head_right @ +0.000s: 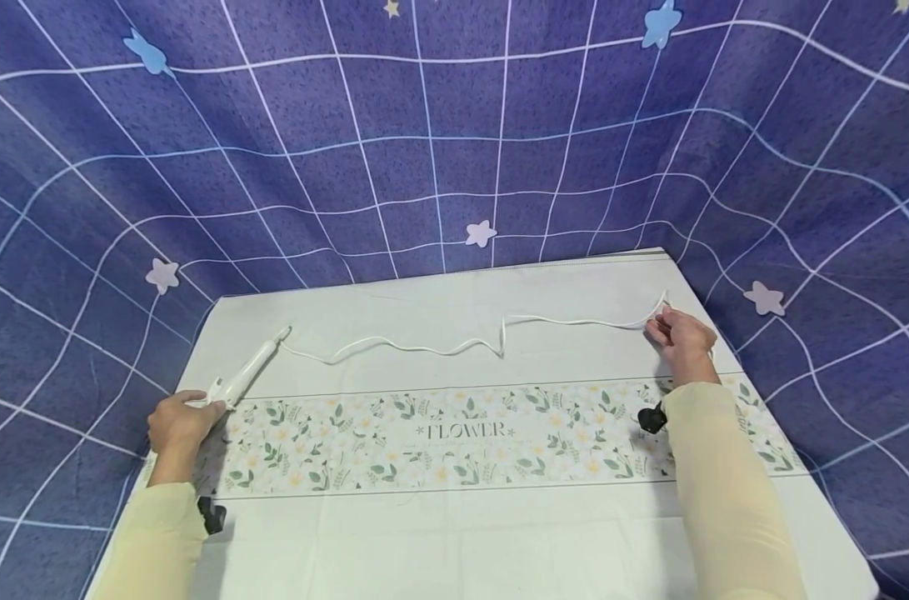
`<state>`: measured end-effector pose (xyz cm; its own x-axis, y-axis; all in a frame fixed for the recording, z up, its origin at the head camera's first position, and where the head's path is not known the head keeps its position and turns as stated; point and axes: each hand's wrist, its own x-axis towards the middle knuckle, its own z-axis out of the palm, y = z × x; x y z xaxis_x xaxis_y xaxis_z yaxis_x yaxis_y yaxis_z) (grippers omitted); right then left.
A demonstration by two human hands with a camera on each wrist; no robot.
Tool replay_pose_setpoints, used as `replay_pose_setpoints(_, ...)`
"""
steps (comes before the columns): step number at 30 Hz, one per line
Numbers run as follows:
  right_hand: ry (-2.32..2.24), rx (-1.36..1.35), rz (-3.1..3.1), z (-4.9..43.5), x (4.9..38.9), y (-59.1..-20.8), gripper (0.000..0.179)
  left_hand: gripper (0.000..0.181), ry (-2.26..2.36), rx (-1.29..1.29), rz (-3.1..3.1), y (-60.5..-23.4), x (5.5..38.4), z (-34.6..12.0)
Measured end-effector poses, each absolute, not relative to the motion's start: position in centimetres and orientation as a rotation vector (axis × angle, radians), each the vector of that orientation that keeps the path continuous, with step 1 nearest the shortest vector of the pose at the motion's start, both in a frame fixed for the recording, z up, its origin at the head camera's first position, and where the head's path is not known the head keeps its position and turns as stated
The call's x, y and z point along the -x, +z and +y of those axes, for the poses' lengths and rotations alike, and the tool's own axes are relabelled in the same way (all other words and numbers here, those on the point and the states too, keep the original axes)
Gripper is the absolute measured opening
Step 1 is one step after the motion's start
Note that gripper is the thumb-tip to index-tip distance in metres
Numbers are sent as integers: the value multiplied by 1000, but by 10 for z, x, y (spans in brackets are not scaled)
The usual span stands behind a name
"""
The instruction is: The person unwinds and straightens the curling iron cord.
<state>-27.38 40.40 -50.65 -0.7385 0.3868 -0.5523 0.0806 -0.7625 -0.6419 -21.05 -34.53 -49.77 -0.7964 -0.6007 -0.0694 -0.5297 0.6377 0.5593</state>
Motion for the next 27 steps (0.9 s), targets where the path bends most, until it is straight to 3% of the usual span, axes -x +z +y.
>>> replay_pose_setpoints(12,2394,1233,-970,410,270,-501,7,48,-841,-930,-2701,-498,211,-344)
replay_pose_setpoints(27,2422,1226,-953,415,265,-500,19,47,-821,-932,-2677,-499,213,-342)
